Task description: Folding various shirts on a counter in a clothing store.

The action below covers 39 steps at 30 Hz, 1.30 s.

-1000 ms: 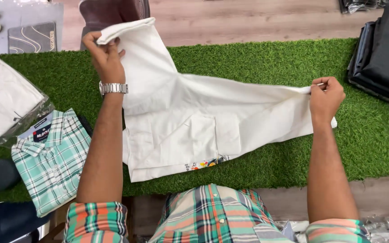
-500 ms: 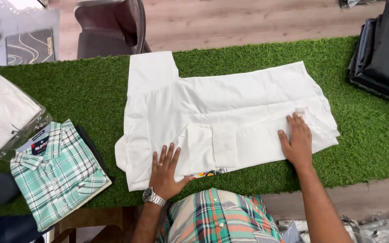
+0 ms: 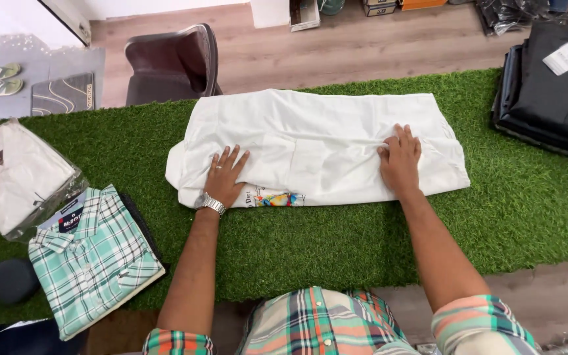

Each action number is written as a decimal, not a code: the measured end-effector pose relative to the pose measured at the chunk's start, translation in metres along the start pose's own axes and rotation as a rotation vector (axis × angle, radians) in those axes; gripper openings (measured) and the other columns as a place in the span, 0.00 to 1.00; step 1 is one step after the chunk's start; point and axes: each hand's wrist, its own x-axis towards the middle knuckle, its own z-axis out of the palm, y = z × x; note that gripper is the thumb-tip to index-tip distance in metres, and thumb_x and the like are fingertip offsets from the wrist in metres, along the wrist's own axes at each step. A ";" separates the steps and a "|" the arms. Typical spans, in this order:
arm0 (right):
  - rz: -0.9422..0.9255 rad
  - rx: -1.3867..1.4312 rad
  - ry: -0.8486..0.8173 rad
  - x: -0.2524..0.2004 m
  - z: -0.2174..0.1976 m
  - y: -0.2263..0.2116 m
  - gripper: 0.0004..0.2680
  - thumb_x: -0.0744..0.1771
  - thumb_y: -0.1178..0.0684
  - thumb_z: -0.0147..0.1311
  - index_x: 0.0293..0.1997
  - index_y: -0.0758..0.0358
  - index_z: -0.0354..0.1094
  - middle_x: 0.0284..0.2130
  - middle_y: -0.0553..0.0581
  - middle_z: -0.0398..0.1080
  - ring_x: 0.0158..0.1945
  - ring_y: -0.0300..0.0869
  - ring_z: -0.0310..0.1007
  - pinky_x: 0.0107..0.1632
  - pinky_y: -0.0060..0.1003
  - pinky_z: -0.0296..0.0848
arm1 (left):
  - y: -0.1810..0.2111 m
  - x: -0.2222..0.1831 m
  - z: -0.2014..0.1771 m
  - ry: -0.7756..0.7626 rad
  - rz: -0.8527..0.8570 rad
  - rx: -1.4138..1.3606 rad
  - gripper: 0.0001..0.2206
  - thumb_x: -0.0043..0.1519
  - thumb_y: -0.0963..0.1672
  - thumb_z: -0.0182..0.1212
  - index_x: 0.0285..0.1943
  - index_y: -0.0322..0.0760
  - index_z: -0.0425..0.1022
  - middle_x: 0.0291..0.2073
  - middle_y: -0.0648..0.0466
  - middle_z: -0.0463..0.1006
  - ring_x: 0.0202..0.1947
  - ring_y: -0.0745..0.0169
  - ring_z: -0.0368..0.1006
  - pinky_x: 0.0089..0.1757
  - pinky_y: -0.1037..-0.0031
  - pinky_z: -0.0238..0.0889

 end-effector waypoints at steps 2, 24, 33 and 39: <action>-0.045 0.014 0.000 0.000 -0.037 -0.013 0.08 0.70 0.51 0.53 0.50 0.63 0.67 0.61 0.64 0.65 0.75 0.55 0.51 0.74 0.58 0.39 | 0.005 -0.013 -0.003 0.148 0.001 -0.093 0.40 0.57 0.46 0.57 0.83 0.54 0.47 0.81 0.51 0.48 0.81 0.52 0.41 0.74 0.51 0.32; 0.914 0.240 -0.194 -0.159 -0.103 0.040 0.18 0.67 0.48 0.61 0.57 0.75 0.66 0.43 0.67 0.73 0.44 0.51 0.74 0.49 0.52 0.73 | 0.057 -0.347 0.052 0.295 -0.874 -1.803 0.25 0.57 0.42 0.64 0.61 0.18 0.72 0.44 0.34 0.83 0.39 0.48 0.80 0.43 0.63 0.72; 0.525 -0.069 0.077 -0.166 -0.121 0.034 0.22 0.67 0.55 0.59 0.68 0.76 0.57 0.58 0.77 0.66 0.59 0.60 0.67 0.57 0.57 0.66 | 0.105 -0.317 -0.002 -0.284 -1.188 -0.356 0.16 0.61 0.52 0.69 0.43 0.35 0.81 0.31 0.50 0.83 0.34 0.54 0.79 0.37 0.65 0.73; 0.132 0.199 -0.164 -0.161 -0.060 -0.092 0.23 0.67 0.48 0.55 0.69 0.66 0.56 0.71 0.69 0.55 0.74 0.58 0.53 0.73 0.51 0.50 | 0.110 -0.260 0.007 0.399 -0.564 -0.073 0.15 0.64 0.50 0.59 0.51 0.37 0.78 0.50 0.44 0.79 0.52 0.44 0.73 0.51 0.53 0.68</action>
